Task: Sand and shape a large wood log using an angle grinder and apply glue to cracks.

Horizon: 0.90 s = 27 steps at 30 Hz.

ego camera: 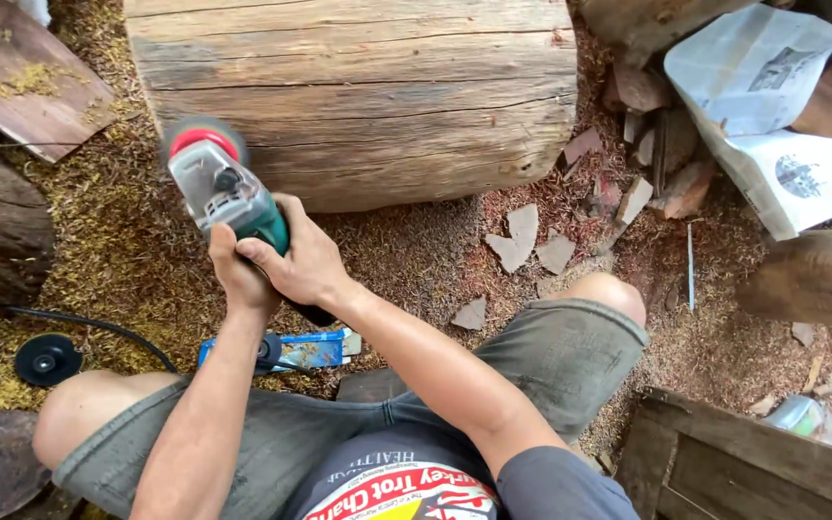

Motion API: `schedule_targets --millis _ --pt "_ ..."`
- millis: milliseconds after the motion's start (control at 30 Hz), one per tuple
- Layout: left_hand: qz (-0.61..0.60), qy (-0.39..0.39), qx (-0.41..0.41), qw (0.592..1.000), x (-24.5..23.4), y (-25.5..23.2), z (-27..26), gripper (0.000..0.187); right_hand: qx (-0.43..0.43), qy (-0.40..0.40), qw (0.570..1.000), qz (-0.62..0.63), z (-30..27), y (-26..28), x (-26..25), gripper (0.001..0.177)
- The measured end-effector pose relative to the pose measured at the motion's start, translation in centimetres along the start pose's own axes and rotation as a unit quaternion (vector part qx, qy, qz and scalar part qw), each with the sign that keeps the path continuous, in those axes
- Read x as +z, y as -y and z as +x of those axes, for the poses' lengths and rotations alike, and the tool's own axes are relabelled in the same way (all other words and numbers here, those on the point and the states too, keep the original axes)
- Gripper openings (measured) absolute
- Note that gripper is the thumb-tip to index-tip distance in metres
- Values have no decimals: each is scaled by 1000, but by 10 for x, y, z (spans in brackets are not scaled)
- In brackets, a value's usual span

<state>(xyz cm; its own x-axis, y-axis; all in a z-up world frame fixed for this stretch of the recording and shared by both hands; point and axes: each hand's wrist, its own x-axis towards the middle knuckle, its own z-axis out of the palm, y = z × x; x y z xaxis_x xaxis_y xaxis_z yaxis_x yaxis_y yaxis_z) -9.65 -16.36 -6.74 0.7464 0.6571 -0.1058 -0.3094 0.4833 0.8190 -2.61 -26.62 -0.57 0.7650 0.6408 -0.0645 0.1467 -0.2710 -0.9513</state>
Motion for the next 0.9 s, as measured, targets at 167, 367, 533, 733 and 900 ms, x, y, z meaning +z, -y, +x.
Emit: schedule_targets --millis 167,367,533,733,900 --pt "182 -2 -27 983 49 3 14 61 -29 -24 999 18 -4 -19 -34 94" --pt "297 95 -205 928 189 26 19 47 37 -202 831 516 -10 -123 -93 57" --pt "483 185 -138 844 232 20 18 63 -121 -255 886 369 -19 -120 -127 60" --pt "289 35 -117 950 86 18 1 43 -31 -119 968 218 -14 -94 -28 65" --pt "243 -39 31 969 6 -13 -10 47 -35 -5 982 187 -11 -37 11 73"
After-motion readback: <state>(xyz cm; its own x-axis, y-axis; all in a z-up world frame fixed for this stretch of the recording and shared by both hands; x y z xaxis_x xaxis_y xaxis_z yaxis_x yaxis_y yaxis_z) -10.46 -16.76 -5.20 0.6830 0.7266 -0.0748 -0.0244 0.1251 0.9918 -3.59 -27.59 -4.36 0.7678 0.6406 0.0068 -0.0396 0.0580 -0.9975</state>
